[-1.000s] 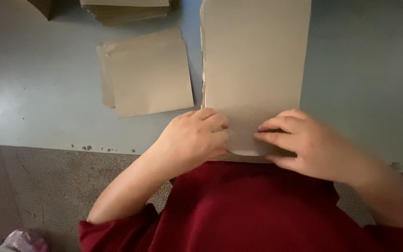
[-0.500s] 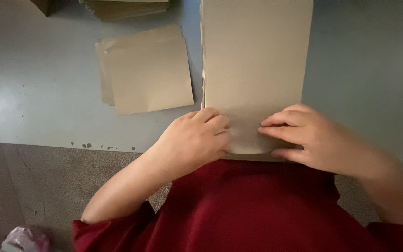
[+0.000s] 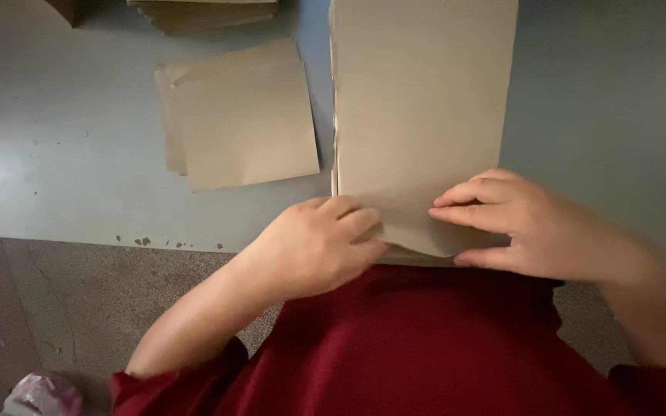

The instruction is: The person folds sheets of brown kraft paper in half one at a time on a metal worktable, aligning the edges and pressing the crease flat, then sets each folded sheet onto a growing stack beside the pile of unfolded sheets.

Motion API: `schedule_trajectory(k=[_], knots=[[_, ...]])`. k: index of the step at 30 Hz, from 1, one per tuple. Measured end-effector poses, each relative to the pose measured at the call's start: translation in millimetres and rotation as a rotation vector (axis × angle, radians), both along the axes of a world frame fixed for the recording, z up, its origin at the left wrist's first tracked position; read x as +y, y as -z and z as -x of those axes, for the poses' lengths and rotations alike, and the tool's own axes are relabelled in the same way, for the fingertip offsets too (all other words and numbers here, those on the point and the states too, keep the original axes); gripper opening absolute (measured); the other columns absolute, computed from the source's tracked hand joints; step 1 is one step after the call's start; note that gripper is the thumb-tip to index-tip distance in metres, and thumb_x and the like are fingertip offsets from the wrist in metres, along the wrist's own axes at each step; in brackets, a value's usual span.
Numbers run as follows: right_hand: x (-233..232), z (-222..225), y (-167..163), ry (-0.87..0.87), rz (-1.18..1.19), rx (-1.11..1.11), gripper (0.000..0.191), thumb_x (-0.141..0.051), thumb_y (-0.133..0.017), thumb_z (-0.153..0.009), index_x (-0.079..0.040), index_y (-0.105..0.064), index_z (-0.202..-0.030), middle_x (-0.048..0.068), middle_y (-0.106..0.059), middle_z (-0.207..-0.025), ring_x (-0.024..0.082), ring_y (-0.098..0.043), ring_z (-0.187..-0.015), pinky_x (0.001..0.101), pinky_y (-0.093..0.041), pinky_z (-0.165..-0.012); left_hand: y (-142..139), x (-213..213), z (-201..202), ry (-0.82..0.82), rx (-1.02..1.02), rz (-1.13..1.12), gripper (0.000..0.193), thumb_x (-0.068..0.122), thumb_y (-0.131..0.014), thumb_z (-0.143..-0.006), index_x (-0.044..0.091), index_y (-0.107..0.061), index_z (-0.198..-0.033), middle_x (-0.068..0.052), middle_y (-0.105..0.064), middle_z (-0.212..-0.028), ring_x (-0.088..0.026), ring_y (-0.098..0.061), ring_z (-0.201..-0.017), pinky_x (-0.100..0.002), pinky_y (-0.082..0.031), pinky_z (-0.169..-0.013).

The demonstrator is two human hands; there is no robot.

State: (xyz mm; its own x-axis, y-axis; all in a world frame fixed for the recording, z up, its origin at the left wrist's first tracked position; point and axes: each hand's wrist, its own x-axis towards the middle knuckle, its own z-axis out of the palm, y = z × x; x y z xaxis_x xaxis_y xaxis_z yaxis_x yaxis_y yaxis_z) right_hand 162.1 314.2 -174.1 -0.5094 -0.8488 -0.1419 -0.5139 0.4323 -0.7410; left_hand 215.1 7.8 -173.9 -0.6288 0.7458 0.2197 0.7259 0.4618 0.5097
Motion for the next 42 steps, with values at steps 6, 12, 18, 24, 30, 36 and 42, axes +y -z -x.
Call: schedule_trajectory(k=[6,12,18,24,30,36,42], knots=[[-1.9,0.4,-1.5,0.035,0.02,-0.039,0.053,-0.023,-0.083,-0.072,-0.008,-0.071,-0.121,0.002,-0.071,-0.122,0.02,-0.064,-0.109,0.0345,-0.053,-0.093,-3.0,-0.7,-2.2,-0.027,-0.032,0.085,0.021,0.014,-0.065,-0.083,0.011,-0.073,-0.102,-0.003,-0.068,-0.119,-0.022,-0.065,-0.11,-0.033,-0.058,-0.08],[-2.7,-4.1,-4.1,0.016,-0.012,0.023,0.053,-0.019,-0.083,-0.072,-0.007,-0.07,-0.123,0.004,-0.069,-0.121,0.021,-0.063,-0.108,0.0346,-0.053,-0.092,0.4,3.2,-1.6,-0.049,-0.099,0.091,0.012,0.015,-0.065,-0.084,0.012,-0.071,-0.095,0.0,-0.068,-0.111,-0.021,-0.065,-0.103,-0.034,-0.057,-0.076],[0.5,-7.5,-5.3,0.055,-0.017,-0.001,0.058,-0.026,-0.083,-0.071,-0.008,-0.07,-0.125,0.003,-0.068,-0.125,0.021,-0.061,-0.11,0.035,-0.052,-0.091,0.9,8.0,2.8,-0.154,-0.13,-0.076,0.021,0.026,-0.078,-0.079,0.013,-0.065,-0.088,-0.001,-0.067,-0.101,-0.026,-0.065,-0.094,-0.039,-0.055,-0.075],[-5.9,-18.4,0.6,0.056,-0.093,0.19,0.051,-0.033,-0.082,-0.077,-0.012,-0.074,-0.123,0.003,-0.069,-0.124,0.022,-0.062,-0.111,0.0367,-0.053,-0.091,-3.9,14.0,8.2,-0.308,-0.408,0.11,0.026,0.035,-0.081,-0.092,0.013,-0.067,-0.09,-0.003,-0.07,-0.092,-0.026,-0.068,-0.083,-0.04,-0.055,-0.073],[-3.4,-8.4,-6.1,0.178,0.038,0.19,0.032,-0.021,-0.078,-0.082,-0.013,-0.076,-0.113,0.002,-0.078,-0.106,0.021,-0.07,-0.098,0.0354,-0.056,-0.086,12.7,-4.0,27.7,-0.295,0.022,-0.132,0.037,0.002,-0.063,-0.07,0.008,-0.069,-0.106,-0.014,-0.075,-0.111,-0.038,-0.068,-0.106,-0.046,-0.054,-0.082],[5.2,37.8,-4.2,0.53,0.047,0.424,0.06,-0.021,-0.086,-0.087,-0.004,-0.057,-0.136,0.015,-0.072,-0.098,0.021,-0.07,-0.082,0.0318,-0.058,-0.072,40.1,4.5,54.3,-0.728,-0.236,-0.256,0.029,0.027,-0.082,-0.094,0.012,-0.067,-0.114,-0.005,-0.074,-0.093,-0.022,-0.078,-0.084,-0.035,-0.06,-0.073],[-6.4,77.7,32.7,0.734,0.252,0.384,0.063,-0.003,-0.082,-0.107,-0.002,-0.041,-0.155,0.01,-0.07,-0.092,0.015,-0.067,-0.08,0.0278,-0.056,-0.072,32.8,18.8,76.3,-0.894,-0.144,-0.251,0.045,0.025,-0.078,-0.094,0.015,-0.062,-0.135,-0.001,-0.077,-0.087,-0.02,-0.07,-0.068,-0.034,-0.055,-0.063]])
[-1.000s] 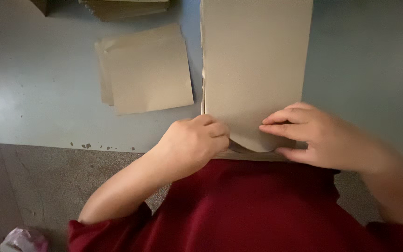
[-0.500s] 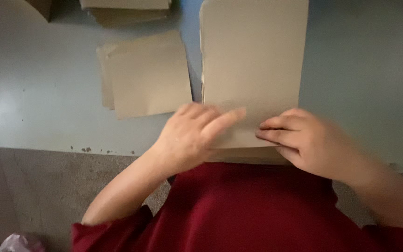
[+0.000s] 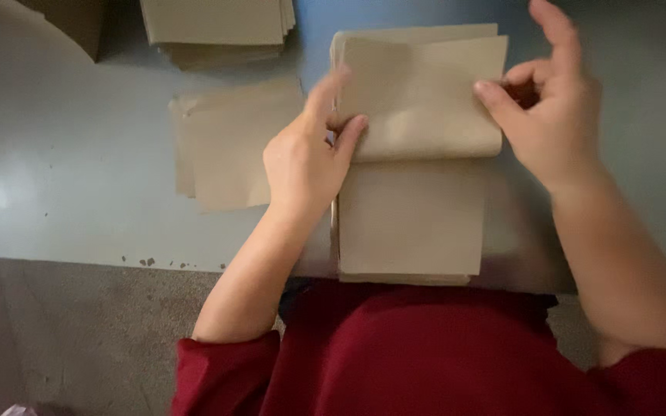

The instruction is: The person folds sheets of brown kraft paper in half one at a time on a metal worktable, aligning the edges and pressing the crease flat, then sets each folded sheet onto a growing stack beside the pile of unfolded sheets.

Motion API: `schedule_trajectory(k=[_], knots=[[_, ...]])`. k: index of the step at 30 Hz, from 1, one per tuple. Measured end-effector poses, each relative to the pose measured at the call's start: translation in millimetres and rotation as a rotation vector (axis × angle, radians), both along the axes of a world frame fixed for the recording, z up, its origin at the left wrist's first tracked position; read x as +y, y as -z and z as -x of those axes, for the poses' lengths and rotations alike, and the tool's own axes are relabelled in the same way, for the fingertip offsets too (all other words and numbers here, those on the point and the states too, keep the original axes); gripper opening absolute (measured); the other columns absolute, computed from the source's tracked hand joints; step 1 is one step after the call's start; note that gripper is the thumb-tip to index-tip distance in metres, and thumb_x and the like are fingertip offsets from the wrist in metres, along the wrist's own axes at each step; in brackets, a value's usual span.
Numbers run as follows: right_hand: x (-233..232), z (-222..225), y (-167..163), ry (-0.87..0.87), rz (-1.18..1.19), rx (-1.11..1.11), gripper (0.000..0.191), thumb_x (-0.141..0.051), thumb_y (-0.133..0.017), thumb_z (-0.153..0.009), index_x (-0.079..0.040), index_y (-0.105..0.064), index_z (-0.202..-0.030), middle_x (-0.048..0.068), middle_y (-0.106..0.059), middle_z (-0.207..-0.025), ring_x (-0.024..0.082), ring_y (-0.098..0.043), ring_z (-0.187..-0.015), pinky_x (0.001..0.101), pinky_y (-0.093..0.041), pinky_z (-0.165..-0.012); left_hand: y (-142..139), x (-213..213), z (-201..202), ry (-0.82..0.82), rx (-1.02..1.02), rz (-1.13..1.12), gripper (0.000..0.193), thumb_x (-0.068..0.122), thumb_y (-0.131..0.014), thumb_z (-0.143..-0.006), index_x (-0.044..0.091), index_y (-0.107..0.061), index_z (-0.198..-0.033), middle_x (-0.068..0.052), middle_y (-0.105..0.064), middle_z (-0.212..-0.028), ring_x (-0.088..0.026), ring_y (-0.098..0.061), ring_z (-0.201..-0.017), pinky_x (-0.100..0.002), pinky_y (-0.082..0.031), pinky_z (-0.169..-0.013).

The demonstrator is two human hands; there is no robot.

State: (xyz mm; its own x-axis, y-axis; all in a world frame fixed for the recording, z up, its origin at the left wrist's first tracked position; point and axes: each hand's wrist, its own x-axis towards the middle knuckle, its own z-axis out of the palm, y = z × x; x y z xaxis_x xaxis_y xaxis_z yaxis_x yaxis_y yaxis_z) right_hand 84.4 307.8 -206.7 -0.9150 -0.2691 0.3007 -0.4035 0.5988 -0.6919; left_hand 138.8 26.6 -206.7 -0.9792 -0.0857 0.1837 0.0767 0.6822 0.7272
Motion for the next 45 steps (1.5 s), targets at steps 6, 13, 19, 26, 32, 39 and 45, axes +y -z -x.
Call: schedule_trajectory(k=[6,13,19,26,32,39,45], knots=[[-8.6,22.2,0.0,-0.053,-0.024,0.039,0.061,-0.004,-0.084,-0.11,-0.007,-0.044,-0.156,0.009,-0.071,-0.092,0.011,-0.067,-0.078,0.0245,-0.055,-0.073,-0.8,-0.4,15.6,0.032,0.104,0.185,0.011,0.026,-0.075,-0.099,0.019,-0.072,-0.107,-0.001,-0.073,-0.094,-0.022,-0.07,-0.079,-0.036,-0.053,-0.066],[-13.5,27.1,-7.8,-0.002,-0.038,-0.104,0.065,-0.005,-0.083,-0.103,-0.006,-0.048,-0.158,0.008,-0.069,-0.093,0.012,-0.065,-0.08,0.0264,-0.054,-0.073,-1.3,-7.4,19.3,0.149,0.262,0.409,0.016,0.031,-0.074,-0.097,0.017,-0.073,-0.104,-0.006,-0.068,-0.1,-0.028,-0.066,-0.092,-0.041,-0.054,-0.074],[-1.3,31.4,-42.6,-0.054,-0.381,0.32,0.041,-0.009,-0.085,-0.095,-0.002,-0.064,-0.129,0.011,-0.07,-0.113,0.025,-0.067,-0.103,0.0356,-0.055,-0.089,-22.7,-17.4,12.6,0.474,0.262,0.502,0.025,0.032,-0.07,-0.095,0.011,-0.068,-0.108,-0.005,-0.068,-0.108,-0.026,-0.066,-0.097,-0.042,-0.055,-0.079],[-59.7,-16.7,-74.4,-0.346,-0.61,0.899,0.01,-0.018,-0.075,-0.086,-0.012,-0.078,-0.094,0.003,-0.073,-0.099,0.02,-0.067,-0.095,0.0368,-0.051,-0.085,-31.9,-11.9,18.1,0.524,0.204,0.537,0.025,0.017,-0.072,-0.081,0.01,-0.071,-0.105,-0.003,-0.068,-0.101,-0.025,-0.066,-0.093,-0.039,-0.055,-0.074],[-78.1,-18.8,-50.2,-0.37,-0.545,0.807,0.011,-0.012,-0.071,-0.093,-0.009,-0.077,-0.102,0.001,-0.068,-0.099,0.017,-0.062,-0.093,0.0301,-0.048,-0.081,-40.7,-10.3,18.6,0.537,0.21,0.532,0.034,0.026,-0.076,-0.076,0.01,-0.072,-0.106,-0.003,-0.066,-0.1,-0.025,-0.066,-0.093,-0.039,-0.054,-0.073],[-59.8,-24.0,-42.4,-0.373,-0.536,0.676,0.007,-0.012,-0.073,-0.089,-0.011,-0.077,-0.094,-0.002,-0.062,-0.084,0.016,-0.059,-0.083,0.0302,-0.044,-0.073,-32.6,-2.4,2.4,0.452,0.333,0.764,0.038,0.017,-0.07,-0.087,0.01,-0.071,-0.124,0.002,-0.065,-0.109,-0.017,-0.065,-0.09,-0.034,-0.052,-0.078],[8.5,-24.7,-34.8,-0.393,-0.675,0.786,0.004,-0.017,-0.078,-0.096,-0.014,-0.08,-0.096,-0.001,-0.069,-0.088,0.014,-0.063,-0.084,0.0287,-0.049,-0.071,-37.0,1.3,-7.1,0.424,0.308,0.819,0.047,0.014,-0.066,-0.083,0.01,-0.071,-0.13,0.001,-0.067,-0.125,-0.013,-0.062,-0.069,-0.032,-0.045,-0.063]])
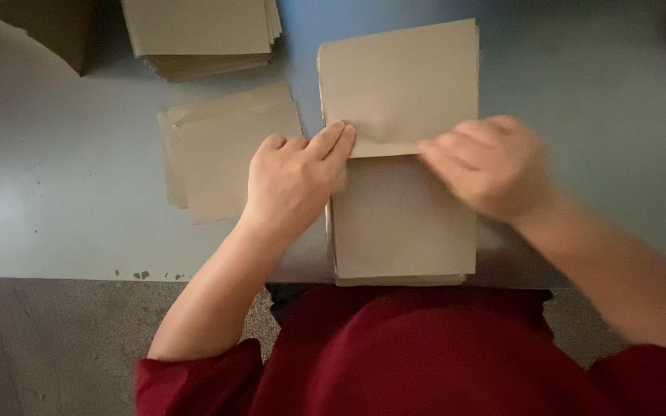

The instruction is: The person folds sheets of brown kraft paper in half one at a time on a metal worktable, aligning the edges and pressing the crease flat, then sets each folded sheet onto a growing stack beside the pile of unfolded sheets.

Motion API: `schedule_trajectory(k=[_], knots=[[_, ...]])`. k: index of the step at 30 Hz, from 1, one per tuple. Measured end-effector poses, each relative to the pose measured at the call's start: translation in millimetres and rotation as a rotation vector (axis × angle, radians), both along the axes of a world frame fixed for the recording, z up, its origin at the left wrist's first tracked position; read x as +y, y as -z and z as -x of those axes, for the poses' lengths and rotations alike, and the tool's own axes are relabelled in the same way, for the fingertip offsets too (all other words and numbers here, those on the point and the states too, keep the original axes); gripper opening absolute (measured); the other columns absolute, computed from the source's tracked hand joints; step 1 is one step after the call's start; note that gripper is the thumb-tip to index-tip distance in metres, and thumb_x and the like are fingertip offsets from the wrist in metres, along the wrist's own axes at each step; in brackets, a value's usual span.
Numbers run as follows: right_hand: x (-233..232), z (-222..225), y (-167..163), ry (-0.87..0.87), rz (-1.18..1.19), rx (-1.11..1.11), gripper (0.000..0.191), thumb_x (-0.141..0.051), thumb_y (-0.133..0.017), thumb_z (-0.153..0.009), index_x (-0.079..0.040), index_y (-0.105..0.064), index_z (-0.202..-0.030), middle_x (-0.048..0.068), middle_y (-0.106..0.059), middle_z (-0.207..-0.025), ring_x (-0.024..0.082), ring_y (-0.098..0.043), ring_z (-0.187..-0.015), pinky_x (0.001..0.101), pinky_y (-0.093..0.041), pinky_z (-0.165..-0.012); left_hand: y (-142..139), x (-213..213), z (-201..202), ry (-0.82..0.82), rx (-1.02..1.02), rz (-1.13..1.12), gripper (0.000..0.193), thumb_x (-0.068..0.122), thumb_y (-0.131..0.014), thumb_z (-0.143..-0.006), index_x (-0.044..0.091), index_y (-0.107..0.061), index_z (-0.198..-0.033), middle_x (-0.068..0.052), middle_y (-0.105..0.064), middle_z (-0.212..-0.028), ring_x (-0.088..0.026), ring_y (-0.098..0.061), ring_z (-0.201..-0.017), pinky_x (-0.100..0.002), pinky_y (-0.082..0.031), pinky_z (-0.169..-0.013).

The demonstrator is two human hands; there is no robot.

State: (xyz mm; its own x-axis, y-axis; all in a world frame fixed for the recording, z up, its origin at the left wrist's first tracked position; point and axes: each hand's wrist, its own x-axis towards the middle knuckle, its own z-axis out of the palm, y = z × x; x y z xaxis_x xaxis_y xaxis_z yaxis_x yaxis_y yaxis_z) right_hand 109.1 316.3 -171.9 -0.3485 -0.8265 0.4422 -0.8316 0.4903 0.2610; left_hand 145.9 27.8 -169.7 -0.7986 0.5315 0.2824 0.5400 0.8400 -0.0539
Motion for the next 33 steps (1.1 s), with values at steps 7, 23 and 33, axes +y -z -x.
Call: schedule_trajectory(k=[7,23,33], knots=[[57.2,-20.7,4.4,0.248,-0.058,0.018,0.02,-0.014,-0.076,-0.098,-0.012,-0.071,-0.079,0.004,-0.066,-0.075,0.019,-0.065,-0.073,0.033,-0.052,-0.06,10.0,-16.9,-8.5,-0.014,0.052,-0.162,0.039,0.012,-0.067,-0.089,0.017,-0.071,-0.128,0.005,-0.072,-0.128,-0.014,-0.069,-0.085,-0.033,-0.051,-0.076],[-17.8,-84.8,-23.4,0.012,0.053,-0.756,0.043,-0.038,-0.075,-0.084,-0.009,-0.073,-0.116,0.003,-0.069,-0.129,0.021,-0.06,-0.123,0.0393,-0.052,-0.094,56.2,-132.5,-103.2,-0.423,-0.084,0.012,0.032,0.007,-0.067,-0.096,0.02,-0.078,-0.124,0.002,-0.072,-0.135,-0.021,-0.07,-0.121,-0.037,-0.057,-0.093],[-11.2,-76.7,-8.2,-0.012,0.117,-1.003,0.049,-0.038,-0.079,-0.077,-0.011,-0.072,-0.117,0.001,-0.065,-0.133,0.023,-0.055,-0.126,0.0402,-0.045,-0.103,17.0,-84.6,-82.6,-0.052,-0.161,-0.293,0.028,0.009,-0.071,-0.09,0.013,-0.075,-0.117,-0.008,-0.074,-0.12,-0.023,-0.068,-0.117,-0.045,-0.055,-0.101]])
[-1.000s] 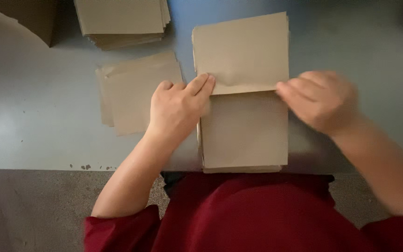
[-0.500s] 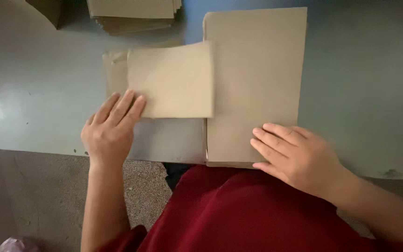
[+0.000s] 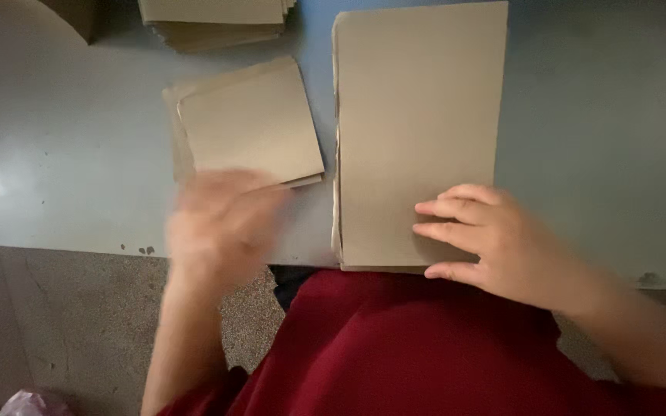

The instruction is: The person folds sheets of brown kraft paper in half one at a time on a metal worktable, aligning the edges and pressing the crease flat, then sets each folded sheet onto a growing stack beside the pile of unfolded sheets.

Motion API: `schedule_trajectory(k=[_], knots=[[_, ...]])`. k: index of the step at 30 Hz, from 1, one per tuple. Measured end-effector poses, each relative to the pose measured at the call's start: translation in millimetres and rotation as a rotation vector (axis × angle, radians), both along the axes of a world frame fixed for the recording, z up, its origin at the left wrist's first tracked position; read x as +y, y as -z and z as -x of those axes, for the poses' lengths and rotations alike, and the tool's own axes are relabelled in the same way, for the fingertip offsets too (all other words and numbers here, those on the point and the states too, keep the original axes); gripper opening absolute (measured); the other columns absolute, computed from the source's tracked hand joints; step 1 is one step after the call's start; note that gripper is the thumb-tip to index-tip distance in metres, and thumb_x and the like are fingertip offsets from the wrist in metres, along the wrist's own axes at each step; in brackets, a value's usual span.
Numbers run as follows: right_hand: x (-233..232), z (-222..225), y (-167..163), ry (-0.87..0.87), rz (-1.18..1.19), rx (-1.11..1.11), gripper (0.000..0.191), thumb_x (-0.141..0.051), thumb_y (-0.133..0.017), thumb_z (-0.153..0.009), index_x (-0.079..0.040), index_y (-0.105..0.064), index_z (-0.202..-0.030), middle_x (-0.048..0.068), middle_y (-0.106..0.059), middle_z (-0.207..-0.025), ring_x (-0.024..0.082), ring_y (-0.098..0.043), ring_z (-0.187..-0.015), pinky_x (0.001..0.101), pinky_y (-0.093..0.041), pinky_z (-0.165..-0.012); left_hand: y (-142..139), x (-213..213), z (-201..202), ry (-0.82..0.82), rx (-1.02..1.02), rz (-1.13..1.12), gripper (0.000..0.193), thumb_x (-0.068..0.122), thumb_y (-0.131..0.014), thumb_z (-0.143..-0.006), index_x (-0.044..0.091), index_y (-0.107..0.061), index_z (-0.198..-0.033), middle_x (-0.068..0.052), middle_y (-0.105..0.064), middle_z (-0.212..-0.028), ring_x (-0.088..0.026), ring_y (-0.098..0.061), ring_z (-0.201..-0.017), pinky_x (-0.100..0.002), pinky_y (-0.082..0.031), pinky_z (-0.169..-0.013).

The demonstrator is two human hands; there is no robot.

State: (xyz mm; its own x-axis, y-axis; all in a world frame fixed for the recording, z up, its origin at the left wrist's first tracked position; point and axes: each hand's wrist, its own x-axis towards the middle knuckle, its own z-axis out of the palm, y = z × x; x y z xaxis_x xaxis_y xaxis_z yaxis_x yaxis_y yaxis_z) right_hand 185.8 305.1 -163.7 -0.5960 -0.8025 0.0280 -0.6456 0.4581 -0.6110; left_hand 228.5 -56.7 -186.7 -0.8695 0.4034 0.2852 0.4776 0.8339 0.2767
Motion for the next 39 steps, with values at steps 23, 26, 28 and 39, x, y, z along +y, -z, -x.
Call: schedule_trajectory(k=[23,26,28,39], knots=[[-3.4,14.6,6.7,-0.003,-0.05,-0.056,0.047,-0.035,-0.088,-0.065,-0.008,-0.073,-0.1,0.006,-0.063,-0.119,0.029,-0.059,-0.109,0.0398,-0.052,-0.09,-13.9,99.7,22.7,0.285,-0.403,-0.039,0.041,0.042,-0.089,-0.067,0.013,-0.069,-0.089,-0.005,-0.061,-0.092,-0.027,-0.058,-0.096,-0.041,-0.046,-0.087],[-3.3,15.3,7.1,-0.004,-0.06,-0.077,0.047,-0.033,-0.088,-0.064,-0.007,-0.073,-0.101,0.006,-0.063,-0.12,0.029,-0.059,-0.109,0.0402,-0.052,-0.089,-13.7,99.9,21.3,0.291,-0.348,-0.006,0.048,0.041,-0.089,-0.061,0.013,-0.069,-0.094,-0.006,-0.062,-0.095,-0.026,-0.058,-0.098,-0.042,-0.045,-0.088],[-3.5,17.7,8.4,-0.011,-0.043,-0.099,0.049,-0.033,-0.087,-0.067,-0.006,-0.072,-0.104,0.006,-0.063,-0.121,0.029,-0.059,-0.11,0.0397,-0.052,-0.091,-12.6,99.3,21.2,0.302,-0.343,-0.02,0.049,0.04,-0.089,-0.06,0.013,-0.069,-0.095,-0.005,-0.062,-0.095,-0.026,-0.058,-0.1,-0.042,-0.045,-0.089],[2.7,23.9,19.4,-0.001,-0.06,-0.153,0.042,-0.032,-0.088,-0.065,-0.011,-0.075,-0.099,0.003,-0.065,-0.12,0.027,-0.058,-0.111,0.0403,-0.051,-0.092,0.1,88.3,33.7,0.364,-0.409,-0.114,0.045,0.044,-0.088,-0.06,0.016,-0.067,-0.088,-0.003,-0.062,-0.09,-0.027,-0.06,-0.097,-0.043,-0.046,-0.086]])
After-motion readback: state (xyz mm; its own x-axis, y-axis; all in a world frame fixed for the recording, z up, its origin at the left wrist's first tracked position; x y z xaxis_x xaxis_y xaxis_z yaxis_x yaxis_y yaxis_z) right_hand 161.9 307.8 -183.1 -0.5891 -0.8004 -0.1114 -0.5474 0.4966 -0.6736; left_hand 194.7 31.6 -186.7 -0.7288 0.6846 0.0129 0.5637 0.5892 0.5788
